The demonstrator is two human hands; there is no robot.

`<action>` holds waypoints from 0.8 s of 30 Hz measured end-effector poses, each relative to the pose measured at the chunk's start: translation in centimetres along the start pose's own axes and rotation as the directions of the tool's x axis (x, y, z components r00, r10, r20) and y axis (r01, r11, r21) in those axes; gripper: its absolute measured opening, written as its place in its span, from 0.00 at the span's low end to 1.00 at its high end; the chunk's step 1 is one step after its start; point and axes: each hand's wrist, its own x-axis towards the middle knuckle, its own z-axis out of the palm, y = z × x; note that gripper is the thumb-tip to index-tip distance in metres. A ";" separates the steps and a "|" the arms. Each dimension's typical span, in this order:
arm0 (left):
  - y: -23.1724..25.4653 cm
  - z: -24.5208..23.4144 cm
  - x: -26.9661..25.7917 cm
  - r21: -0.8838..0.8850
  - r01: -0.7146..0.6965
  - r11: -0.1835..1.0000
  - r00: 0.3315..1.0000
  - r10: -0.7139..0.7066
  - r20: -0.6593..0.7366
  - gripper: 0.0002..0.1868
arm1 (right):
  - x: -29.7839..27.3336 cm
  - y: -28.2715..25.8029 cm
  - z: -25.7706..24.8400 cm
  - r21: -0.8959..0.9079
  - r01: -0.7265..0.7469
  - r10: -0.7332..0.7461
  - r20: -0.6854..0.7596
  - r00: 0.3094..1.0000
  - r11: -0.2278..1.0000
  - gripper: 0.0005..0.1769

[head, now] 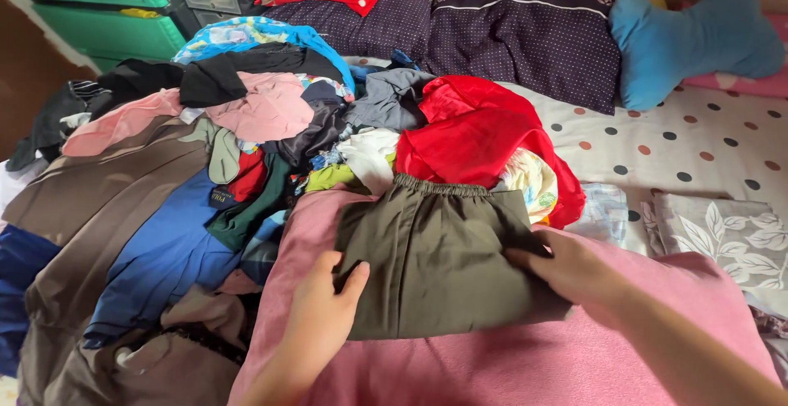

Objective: The person is folding a pile of clean laundry, including shorts and t-shirts, on a bed.

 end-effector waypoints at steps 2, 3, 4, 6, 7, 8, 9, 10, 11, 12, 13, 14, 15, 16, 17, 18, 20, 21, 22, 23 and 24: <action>-0.4 0.2 -0.3 -0.037 -0.045 0.998 0.999 0.044 -0.032 0.22 | 1.6 3.1 1.2 0.257 0.066 -0.074 0.023 0.997 0.964 0.23; -0.5 0.4 -0.4 -0.077 -0.087 0.993 0.994 0.082 -0.070 0.21 | 2.4 4.7 1.8 0.495 0.129 -0.158 0.018 0.987 0.860 0.20; -0.6 0.5 -0.3 -0.075 -0.098 0.992 0.994 0.093 -0.060 0.21 | 2.4 4.9 1.7 0.502 0.125 -0.149 0.009 0.989 0.856 0.20; -0.7 0.5 -0.1 -0.025 -0.095 0.995 0.989 0.091 -0.115 0.19 | 2.3 5.2 1.4 0.659 0.059 -0.105 0.030 0.994 0.749 0.18; 0.0 0.2 -0.3 -0.021 -0.103 0.994 0.989 0.100 -0.108 0.19 | 2.4 5.7 1.2 0.666 0.057 -0.099 0.025 0.995 0.744 0.18; 0.5 -0.1 -0.6 -0.043 -0.089 0.995 0.991 0.084 -0.109 0.18 | 2.6 6.1 1.0 0.723 0.026 -0.093 0.054 0.994 0.690 0.19; 1.0 -0.5 -0.9 -0.065 -0.074 0.995 0.992 0.067 -0.109 0.17 | 2.6 6.5 0.9 0.775 -0.007 -0.090 0.083 0.992 0.632 0.19; 1.6 -0.7 -1.1 -0.063 -0.077 0.995 0.991 0.070 -0.110 0.17 | 1.9 6.0 0.4 0.777 -0.005 -0.092 0.081 0.992 0.629 0.19; 2.3 -1.0 -1.3 -0.099 -0.030 0.995 0.996 0.021 -0.088 0.16 | 1.2 5.5 -0.1 0.809 -0.053 -0.079 0.122 0.989 0.585 0.19; 2.9 -1.2 -1.6 -0.135 0.020 0.991 0.998 -0.028 -0.064 0.16 | 0.5 5.0 -0.6 0.835 -0.100 -0.068 0.162 0.984 0.541 0.20; 2.8 -1.1 -1.7 -0.134 0.017 0.991 0.998 -0.026 -0.066 0.16 | 0.6 5.5 -0.6 0.836 -0.098 -0.069 0.160 0.985 0.539 0.20; 2.9 -0.9 -1.8 -0.093 0.020 0.995 0.997 -0.027 -0.071 0.17 | 0.7 5.8 -0.6 0.842 -0.097 -0.086 0.167 0.982 0.531 0.21; 2.9 -0.9 -1.9 -0.053 0.024 0.998 0.997 -0.028 -0.076 0.18 | 0.8 6.2 -0.6 0.847 -0.096 -0.103 0.174 0.979 0.523 0.22; 2.9 -0.7 -2.1 -0.055 0.026 0.998 0.996 -0.030 -0.082 0.18 | 0.9 6.4 -0.6 0.845 -0.093 -0.109 0.176 0.978 0.526 0.22; 2.9 -0.6 -2.3 -0.042 -0.031 0.999 0.994 0.026 -0.110 0.18 | 1.1 6.6 -0.5 0.836 -0.125 -0.072 0.192 0.979 0.535 0.23; 2.8 -0.5 -2.7 -0.028 -0.081 0.996 0.987 0.076 -0.141 0.18 | 1.2 6.7 -0.4 0.823 -0.158 -0.036 0.212 0.977 0.546 0.24; 3.5 -0.7 -3.8 0.002 -0.073 0.997 0.988 0.073 -0.139 0.19 | 1.7 7.0 -0.1 0.790 -0.161 -0.032 0.223 0.974 0.592 0.24; 3.9 -0.8 -4.3 0.035 -0.072 0.997 0.989 0.076 -0.128 0.20 | 1.9 7.2 0.0 0.760 -0.165 -0.022 0.229 0.973 0.629 0.25; 3.7 -0.8 -4.6 0.032 -0.067 0.997 0.989 0.070 -0.134 0.20 | 1.8 7.0 0.0 0.756 -0.163 -0.025 0.231 0.973 0.634 0.25; 3.5 -0.7 -4.9 0.105 -0.236 0.966 0.951 0.252 -0.182 0.18 | 1.7 6.9 -0.1 0.739 -0.190 -0.023 0.268 0.963 0.646 0.25; 3.4 -0.6 -5.1 0.188 -0.393 0.900 0.878 0.428 -0.215 0.16 | 1.6 6.8 -0.1 0.724 -0.216 -0.021 0.303 0.953 0.655 0.26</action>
